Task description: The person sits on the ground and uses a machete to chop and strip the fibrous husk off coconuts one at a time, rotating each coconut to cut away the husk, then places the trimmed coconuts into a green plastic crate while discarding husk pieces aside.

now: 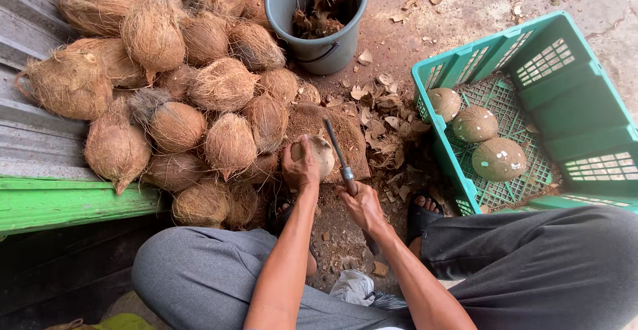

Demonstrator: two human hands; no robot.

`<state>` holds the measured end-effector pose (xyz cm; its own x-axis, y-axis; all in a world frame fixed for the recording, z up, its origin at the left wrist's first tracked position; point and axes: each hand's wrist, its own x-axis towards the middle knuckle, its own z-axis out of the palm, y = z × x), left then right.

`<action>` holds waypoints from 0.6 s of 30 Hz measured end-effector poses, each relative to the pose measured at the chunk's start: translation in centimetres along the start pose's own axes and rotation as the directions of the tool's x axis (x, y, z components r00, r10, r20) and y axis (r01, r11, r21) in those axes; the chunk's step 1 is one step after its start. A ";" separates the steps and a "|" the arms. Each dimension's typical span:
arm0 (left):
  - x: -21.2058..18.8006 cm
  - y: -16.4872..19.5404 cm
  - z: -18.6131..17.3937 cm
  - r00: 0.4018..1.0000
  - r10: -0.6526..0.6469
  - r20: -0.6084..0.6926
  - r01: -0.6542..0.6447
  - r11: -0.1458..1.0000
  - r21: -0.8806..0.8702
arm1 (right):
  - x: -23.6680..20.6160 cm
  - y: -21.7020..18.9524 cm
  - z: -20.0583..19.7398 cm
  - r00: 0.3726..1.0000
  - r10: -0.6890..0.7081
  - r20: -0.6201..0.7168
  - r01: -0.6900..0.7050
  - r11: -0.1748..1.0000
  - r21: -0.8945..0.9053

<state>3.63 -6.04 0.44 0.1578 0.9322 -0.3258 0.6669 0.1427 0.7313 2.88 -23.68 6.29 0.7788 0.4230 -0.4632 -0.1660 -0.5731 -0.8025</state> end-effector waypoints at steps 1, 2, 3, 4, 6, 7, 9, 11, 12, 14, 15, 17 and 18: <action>0.0 0.2 0.0 1.000 0.009 0.007 -0.009 1.000 -0.020 | -0.1 -0.1 0.0 0.999 0.035 -0.003 -0.035 0.999 0.030; -0.1 0.3 0.1 1.000 0.014 0.017 -0.014 0.999 -0.036 | -0.2 -0.1 0.0 0.997 0.075 -0.004 -0.075 0.995 0.059; -0.1 0.3 0.1 1.000 0.018 0.024 -0.017 0.999 -0.051 | -0.2 -0.1 0.0 0.999 0.009 -0.044 -0.006 0.998 0.059; -0.2 0.3 0.2 1.000 0.001 0.009 -0.001 1.000 -0.025 | -0.2 0.0 0.1 0.995 -0.053 -0.082 0.058 0.997 0.057; -0.2 0.1 0.2 1.000 -0.016 -0.022 0.016 1.000 0.011 | 0.1 0.5 0.3 0.995 -0.051 -0.080 0.053 0.998 0.019; -0.1 -0.1 0.2 1.000 -0.012 -0.006 0.011 1.000 -0.016 | 0.6 0.8 0.3 0.999 0.015 -0.039 -0.016 1.000 -0.017; 0.0 -0.6 -0.1 0.999 -0.010 0.031 0.011 0.999 -0.050 | 1.2 2.0 0.3 0.990 0.136 0.040 -0.134 0.990 -0.053; 0.4 -0.9 -0.2 0.981 0.149 0.127 -0.110 0.956 -0.272 | 2.4 3.0 -0.4 0.975 0.196 0.103 -0.192 0.980 -0.049; 0.6 -1.0 -0.3 0.961 0.231 0.154 -0.156 0.909 -0.388 | 2.9 3.3 -0.4 0.984 0.160 0.082 -0.154 0.985 -0.073; 0.8 -0.9 -0.1 0.985 0.138 0.101 -0.118 0.977 -0.179 | 3.0 3.8 -0.7 0.989 0.131 0.066 -0.123 0.985 -0.122; 0.7 -0.8 0.1 0.992 0.105 0.075 -0.099 0.992 -0.079 | 3.0 3.8 -0.9 0.980 0.173 0.096 -0.164 0.982 -0.092; 0.3 -0.4 0.5 0.994 0.105 0.021 -0.103 0.991 -0.079 | 2.6 3.3 -1.0 0.956 0.253 0.147 -0.251 0.967 -0.036; 0.0 -0.2 0.7 0.995 0.100 -0.017 -0.101 0.992 -0.075 | 2.3 2.9 -0.9 0.975 0.198 0.104 -0.196 0.980 -0.029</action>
<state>4.02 -6.27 -0.13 0.2114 0.9474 -0.2403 0.5907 0.0720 0.8036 4.75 -25.00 3.23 0.6636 0.3717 -0.6492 -0.2977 -0.6649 -0.6850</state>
